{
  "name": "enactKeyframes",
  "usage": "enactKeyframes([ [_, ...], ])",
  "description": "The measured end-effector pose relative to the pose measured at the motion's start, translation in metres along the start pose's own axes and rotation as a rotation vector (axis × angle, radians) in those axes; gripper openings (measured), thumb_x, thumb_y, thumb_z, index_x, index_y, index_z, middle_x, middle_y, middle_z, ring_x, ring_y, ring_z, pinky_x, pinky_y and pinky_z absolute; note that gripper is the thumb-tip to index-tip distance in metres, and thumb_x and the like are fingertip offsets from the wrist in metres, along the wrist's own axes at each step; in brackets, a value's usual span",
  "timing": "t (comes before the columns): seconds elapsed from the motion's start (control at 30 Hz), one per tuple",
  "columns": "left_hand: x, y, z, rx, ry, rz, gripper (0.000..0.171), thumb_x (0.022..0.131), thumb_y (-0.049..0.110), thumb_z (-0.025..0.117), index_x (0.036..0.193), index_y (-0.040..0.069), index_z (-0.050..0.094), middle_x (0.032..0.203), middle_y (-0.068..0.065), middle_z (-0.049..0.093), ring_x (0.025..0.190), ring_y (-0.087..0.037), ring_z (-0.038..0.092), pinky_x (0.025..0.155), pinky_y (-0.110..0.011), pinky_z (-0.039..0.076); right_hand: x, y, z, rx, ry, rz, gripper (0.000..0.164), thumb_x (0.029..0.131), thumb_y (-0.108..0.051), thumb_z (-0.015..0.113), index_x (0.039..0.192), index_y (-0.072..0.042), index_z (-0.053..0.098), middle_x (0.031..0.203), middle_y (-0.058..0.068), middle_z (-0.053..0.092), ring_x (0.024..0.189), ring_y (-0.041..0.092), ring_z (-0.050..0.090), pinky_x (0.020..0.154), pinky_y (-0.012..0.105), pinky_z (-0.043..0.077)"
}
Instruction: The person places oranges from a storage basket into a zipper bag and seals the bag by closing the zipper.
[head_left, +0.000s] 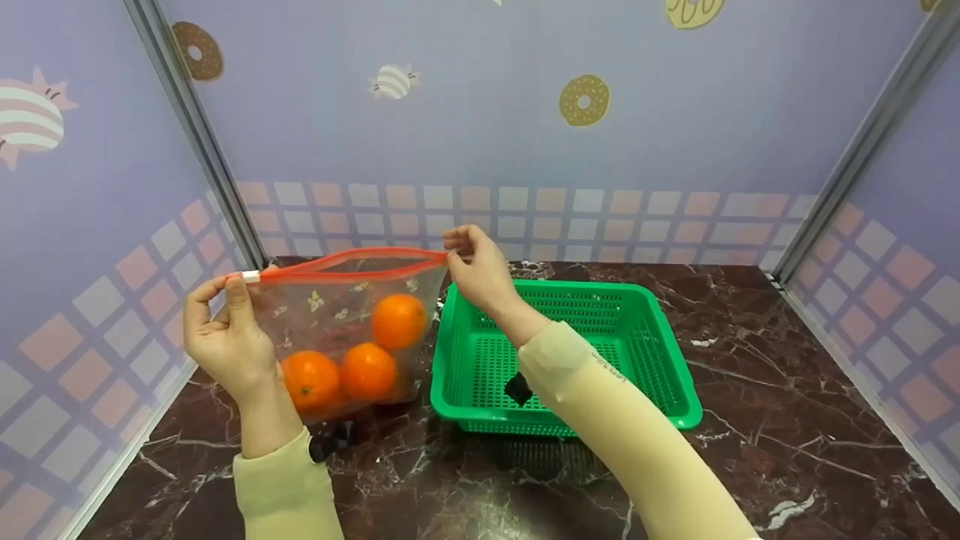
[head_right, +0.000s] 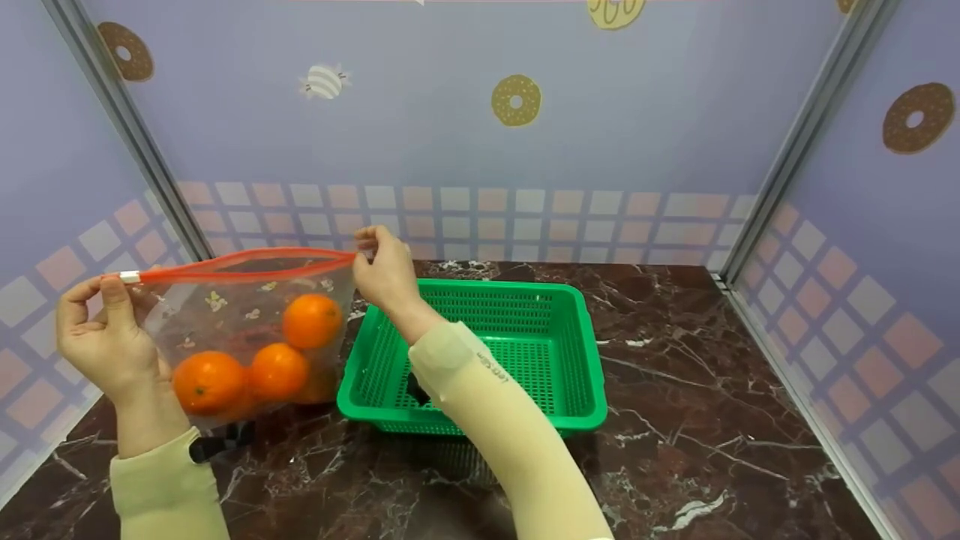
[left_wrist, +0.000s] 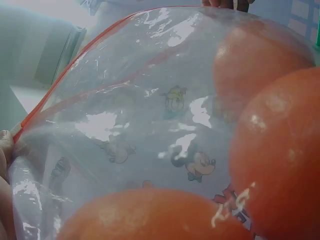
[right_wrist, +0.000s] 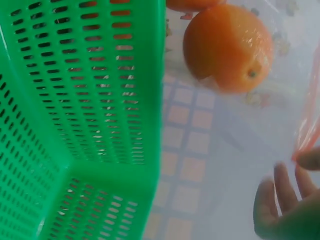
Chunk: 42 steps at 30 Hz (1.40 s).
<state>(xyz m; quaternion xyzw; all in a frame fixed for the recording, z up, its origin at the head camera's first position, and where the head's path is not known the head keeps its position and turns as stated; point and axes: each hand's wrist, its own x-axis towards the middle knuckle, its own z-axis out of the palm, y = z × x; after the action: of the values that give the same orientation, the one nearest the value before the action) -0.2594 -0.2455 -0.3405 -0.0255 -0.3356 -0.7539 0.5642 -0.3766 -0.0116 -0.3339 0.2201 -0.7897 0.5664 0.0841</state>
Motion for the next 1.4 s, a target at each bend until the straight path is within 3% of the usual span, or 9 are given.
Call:
enactKeyframes([
  [0.1, -0.003, 0.000, 0.004, -0.003, -0.034, 0.023, 0.005, 0.089, -0.006, 0.071, 0.090, -0.009, 0.068, 0.074, -0.014, 0.076, 0.070, -0.025, 0.078, 0.069, -0.030, 0.062, -0.004, -0.013, 0.008, -0.035, 0.061, -0.149, 0.031, 0.098, -0.003, 0.055, 0.127, -0.006, 0.065, 0.127, 0.012, 0.069, 0.122, 0.029, 0.054, 0.104, 0.041, 0.047],
  [0.17, -0.005, 0.000, 0.006, -0.021, -0.066, 0.027, 0.004, 0.090, -0.007, 0.069, 0.092, -0.011, 0.068, 0.074, -0.015, 0.076, 0.072, -0.027, 0.079, 0.072, -0.032, 0.062, -0.008, -0.025, 0.014, -0.064, 0.070, -0.257, 0.028, 0.099, -0.006, 0.059, 0.125, -0.005, 0.067, 0.125, 0.011, 0.070, 0.123, 0.029, 0.052, 0.105, 0.042, 0.045],
  [0.33, -0.011, -0.001, 0.011, -0.023, -0.133, 0.067, 0.005, 0.089, -0.009, 0.070, 0.091, -0.013, 0.068, 0.075, -0.015, 0.076, 0.075, -0.028, 0.079, 0.076, -0.034, 0.063, -0.020, -0.060, 0.032, -0.123, -0.029, -0.389, 0.027, 0.100, -0.022, 0.069, 0.123, -0.009, 0.072, 0.123, 0.005, 0.073, 0.124, 0.024, 0.053, 0.109, 0.037, 0.044],
  [0.5, -0.015, -0.003, 0.013, 0.077, -0.125, 0.121, 0.019, 0.083, 0.007, 0.083, 0.088, -0.009, 0.073, 0.075, -0.007, 0.077, 0.069, -0.015, 0.074, 0.070, -0.024, 0.059, -0.026, -0.086, 0.048, -0.149, -0.119, -0.395, 0.028, 0.096, -0.027, 0.073, 0.121, -0.015, 0.076, 0.122, -0.001, 0.075, 0.121, 0.018, 0.056, 0.104, 0.026, 0.046],
  [0.67, -0.019, -0.003, 0.016, 0.122, -0.118, 0.120, 0.029, 0.077, 0.017, 0.087, 0.087, -0.008, 0.075, 0.075, -0.003, 0.076, 0.067, -0.011, 0.069, 0.067, -0.021, 0.056, -0.027, -0.098, 0.062, -0.175, -0.166, -0.416, 0.028, 0.094, -0.025, 0.075, 0.120, -0.016, 0.078, 0.120, -0.002, 0.077, 0.115, 0.015, 0.062, 0.097, 0.017, 0.048],
  [0.83, -0.022, -0.001, 0.019, 0.101, -0.119, 0.105, 0.029, 0.074, 0.017, 0.089, 0.084, -0.007, 0.076, 0.075, -0.004, 0.076, 0.068, -0.012, 0.070, 0.068, -0.021, 0.056, -0.028, -0.104, 0.069, -0.181, -0.178, -0.462, 0.022, 0.092, -0.022, 0.076, 0.112, -0.013, 0.081, 0.110, 0.000, 0.080, 0.103, 0.015, 0.066, 0.089, 0.013, 0.049],
  [1.0, -0.023, 0.000, 0.020, 0.091, -0.125, 0.105, 0.032, 0.072, 0.020, 0.090, 0.083, -0.006, 0.076, 0.075, -0.004, 0.076, 0.068, -0.011, 0.070, 0.068, -0.021, 0.056, -0.028, -0.106, 0.073, -0.141, -0.195, -0.414, 0.018, 0.093, -0.021, 0.076, 0.106, -0.010, 0.082, 0.105, 0.002, 0.080, 0.099, 0.015, 0.069, 0.084, 0.009, 0.050],
  [1.17, -0.024, -0.001, 0.020, 0.108, -0.148, 0.126, 0.034, 0.074, 0.019, 0.089, 0.084, -0.010, 0.074, 0.075, -0.004, 0.076, 0.067, -0.011, 0.070, 0.066, -0.020, 0.056, -0.027, -0.106, 0.074, -0.113, -0.210, -0.382, 0.017, 0.093, -0.020, 0.075, 0.103, -0.007, 0.080, 0.102, 0.006, 0.080, 0.095, 0.015, 0.073, 0.081, 0.008, 0.052],
  [1.4, -0.026, -0.002, 0.020, 0.148, -0.138, 0.182, 0.035, 0.077, 0.016, 0.087, 0.083, -0.015, 0.072, 0.074, -0.002, 0.075, 0.066, -0.011, 0.067, 0.065, -0.021, 0.054, -0.029, -0.106, 0.071, -0.139, -0.226, -0.405, 0.017, 0.094, -0.019, 0.073, 0.103, -0.005, 0.078, 0.102, 0.008, 0.078, 0.093, 0.015, 0.073, 0.082, 0.009, 0.052],
])
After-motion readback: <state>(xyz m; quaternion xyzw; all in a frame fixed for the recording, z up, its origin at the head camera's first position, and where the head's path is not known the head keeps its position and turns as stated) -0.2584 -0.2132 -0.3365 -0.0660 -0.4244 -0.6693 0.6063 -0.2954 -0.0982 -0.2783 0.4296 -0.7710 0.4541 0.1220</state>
